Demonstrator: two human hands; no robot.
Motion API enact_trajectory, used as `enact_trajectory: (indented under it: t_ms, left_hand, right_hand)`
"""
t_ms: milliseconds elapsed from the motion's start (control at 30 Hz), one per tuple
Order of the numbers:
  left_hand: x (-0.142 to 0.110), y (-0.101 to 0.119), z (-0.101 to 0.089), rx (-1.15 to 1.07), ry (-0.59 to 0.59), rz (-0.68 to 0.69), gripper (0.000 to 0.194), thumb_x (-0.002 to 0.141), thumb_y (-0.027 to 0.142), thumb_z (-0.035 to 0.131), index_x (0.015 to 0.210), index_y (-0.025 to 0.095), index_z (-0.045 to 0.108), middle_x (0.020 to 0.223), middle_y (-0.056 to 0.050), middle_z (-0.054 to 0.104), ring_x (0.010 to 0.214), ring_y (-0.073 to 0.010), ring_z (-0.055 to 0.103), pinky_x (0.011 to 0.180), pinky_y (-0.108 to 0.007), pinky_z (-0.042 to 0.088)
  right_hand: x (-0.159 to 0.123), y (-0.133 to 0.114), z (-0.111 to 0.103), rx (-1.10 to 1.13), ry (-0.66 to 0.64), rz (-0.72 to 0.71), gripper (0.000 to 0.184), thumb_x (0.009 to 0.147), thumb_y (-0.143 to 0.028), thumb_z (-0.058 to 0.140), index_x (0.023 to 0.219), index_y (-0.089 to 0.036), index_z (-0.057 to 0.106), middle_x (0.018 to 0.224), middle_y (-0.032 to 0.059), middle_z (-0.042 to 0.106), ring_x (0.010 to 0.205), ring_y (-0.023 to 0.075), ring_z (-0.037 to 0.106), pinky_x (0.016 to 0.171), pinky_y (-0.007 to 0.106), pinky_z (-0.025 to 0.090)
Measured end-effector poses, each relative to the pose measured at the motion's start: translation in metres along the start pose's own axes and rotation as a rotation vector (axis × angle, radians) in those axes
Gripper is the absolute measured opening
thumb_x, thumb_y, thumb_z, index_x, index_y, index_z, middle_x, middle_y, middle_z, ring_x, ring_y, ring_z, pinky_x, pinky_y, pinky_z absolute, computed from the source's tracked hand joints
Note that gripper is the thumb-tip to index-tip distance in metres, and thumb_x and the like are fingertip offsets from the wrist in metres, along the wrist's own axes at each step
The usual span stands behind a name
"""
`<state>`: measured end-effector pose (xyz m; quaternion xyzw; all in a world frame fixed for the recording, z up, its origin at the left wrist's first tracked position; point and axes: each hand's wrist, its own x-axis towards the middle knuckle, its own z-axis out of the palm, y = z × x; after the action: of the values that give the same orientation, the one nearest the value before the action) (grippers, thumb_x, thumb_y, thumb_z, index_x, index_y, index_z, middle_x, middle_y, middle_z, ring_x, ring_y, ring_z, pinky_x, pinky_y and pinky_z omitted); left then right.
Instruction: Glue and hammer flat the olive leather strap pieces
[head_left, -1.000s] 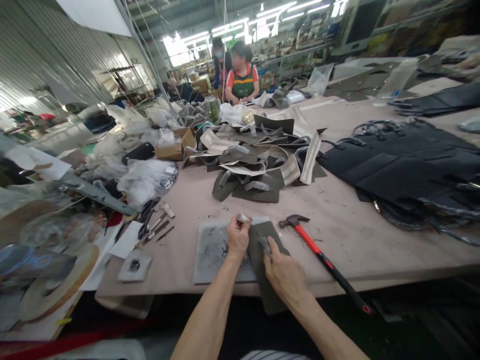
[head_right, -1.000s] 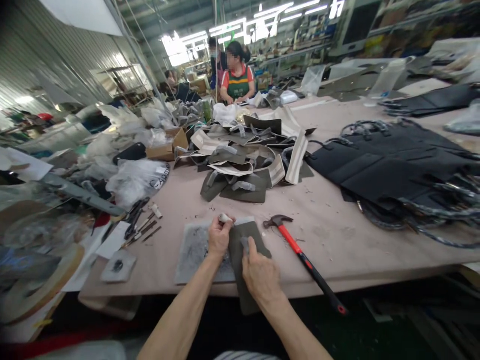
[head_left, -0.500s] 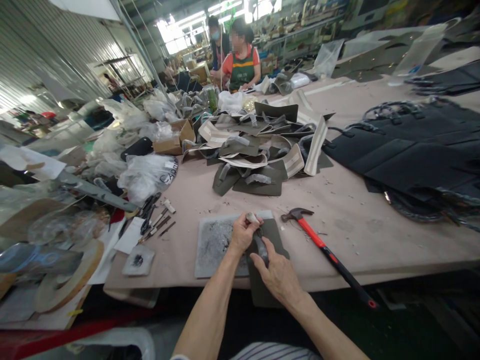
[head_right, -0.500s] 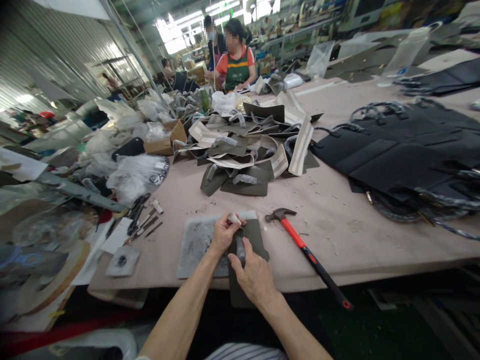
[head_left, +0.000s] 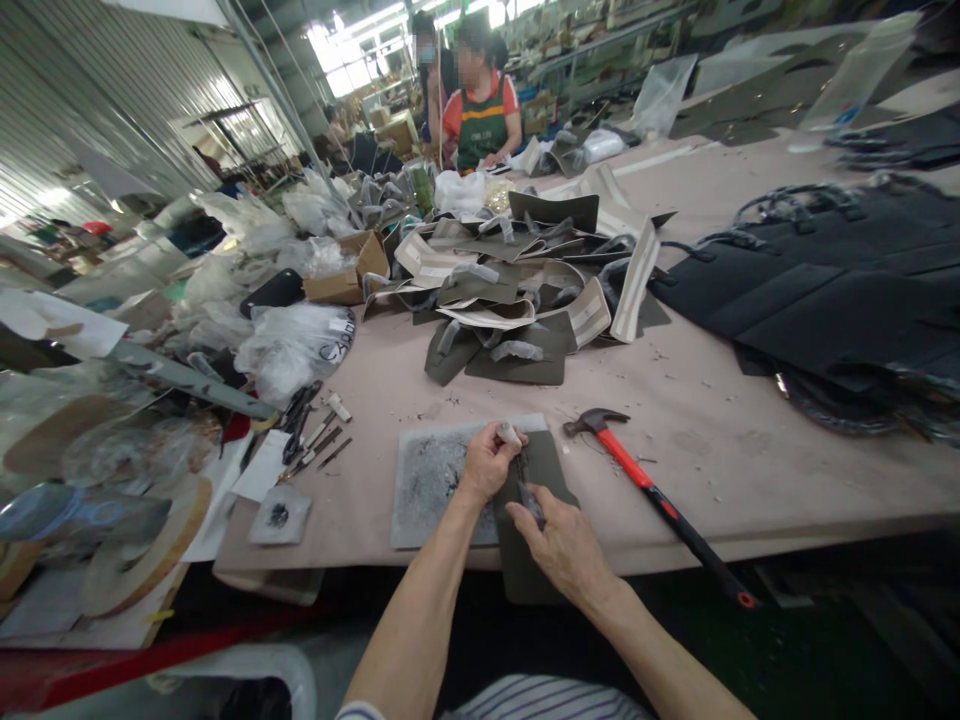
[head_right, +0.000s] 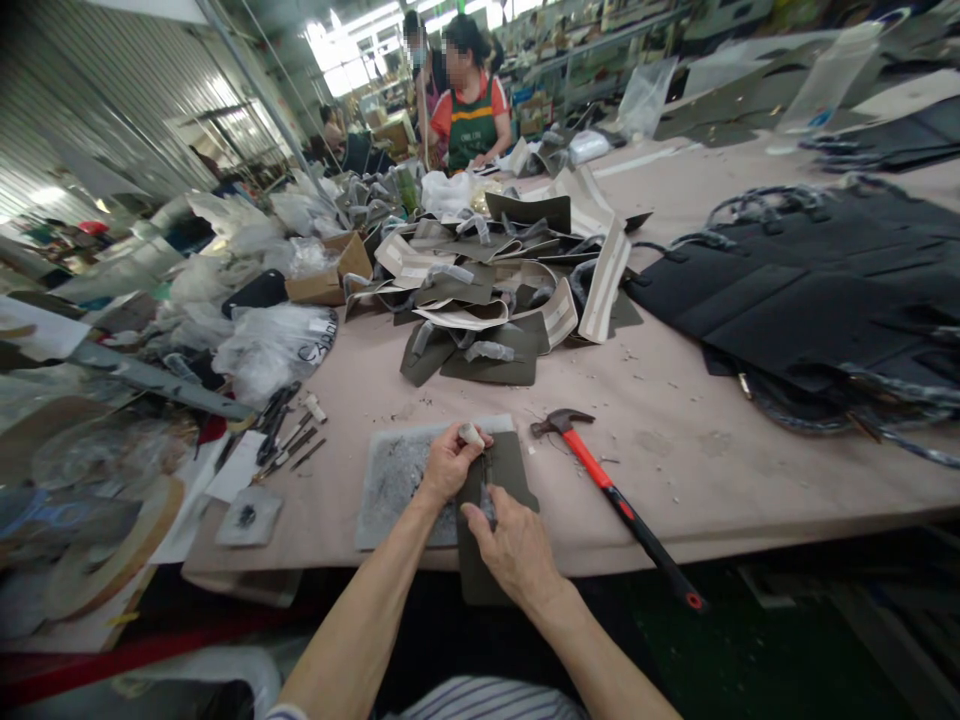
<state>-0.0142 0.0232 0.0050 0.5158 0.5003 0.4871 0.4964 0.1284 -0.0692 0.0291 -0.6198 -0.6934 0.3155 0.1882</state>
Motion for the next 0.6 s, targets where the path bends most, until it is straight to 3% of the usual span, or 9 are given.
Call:
enact_trajectory:
  t_ms: [233,367,467,533,600]
  left_hand:
    - [0.001,-0.003,-0.002,0.002,-0.043,0.013,0.018,0.083,0.032,0.072,0.090,0.017,0.067,0.090,-0.008,0.076,0.086,-0.0201,0.071,0.084,-0.032,0.056]
    - [-0.003,-0.003,0.004,0.094,0.024,0.047,0.012,0.081,0.026,0.071,0.088,0.017,0.069,0.085,-0.005,0.075,0.079,-0.0182,0.069,0.077,-0.029,0.054]
    - [-0.004,-0.002,0.007,0.109,0.049,0.052,0.009,0.079,0.023,0.070,0.085,0.016,0.071,0.081,-0.004,0.074,0.075,-0.0173,0.066,0.073,-0.028,0.052]
    - [-0.003,-0.001,0.006,0.087,0.031,0.034,0.008,0.077,0.023,0.070,0.082,0.016,0.071,0.080,-0.004,0.074,0.074,-0.0171,0.066,0.074,-0.028,0.052]
    - [0.000,0.000,0.004,0.077,0.002,0.022,0.007,0.077,0.022,0.069,0.081,0.016,0.071,0.080,-0.004,0.074,0.075,-0.0173,0.066,0.075,-0.028,0.052]
  right_hand:
    - [-0.002,-0.002,-0.001,0.030,-0.036,0.003,0.054,0.099,-0.052,0.040,0.130,-0.013,0.059,0.110,0.0170,0.074,0.100,0.0307,0.072,0.084,0.038,0.051]
    - [-0.005,0.004,-0.014,0.085,-0.046,-0.064,0.054,0.099,-0.052,0.040,0.135,-0.015,0.056,0.111,0.0135,0.073,0.096,0.0262,0.071,0.082,0.035,0.051]
    - [-0.003,0.029,-0.036,0.033,0.105,-0.058,0.048,0.099,-0.051,0.039,0.127,-0.018,0.061,0.105,0.0104,0.071,0.089,0.0233,0.068,0.080,0.034,0.051]
    - [0.000,0.055,-0.054,-0.151,0.282,0.003,0.048,0.099,-0.050,0.041,0.123,-0.014,0.062,0.108,0.0148,0.068,0.095,0.0268,0.065,0.085,0.037,0.049]
    - [0.003,0.083,-0.071,-0.382,0.358,0.084,0.047,0.096,-0.047,0.046,0.122,-0.010,0.061,0.111,0.0203,0.065,0.101,0.0320,0.062,0.087,0.041,0.048]
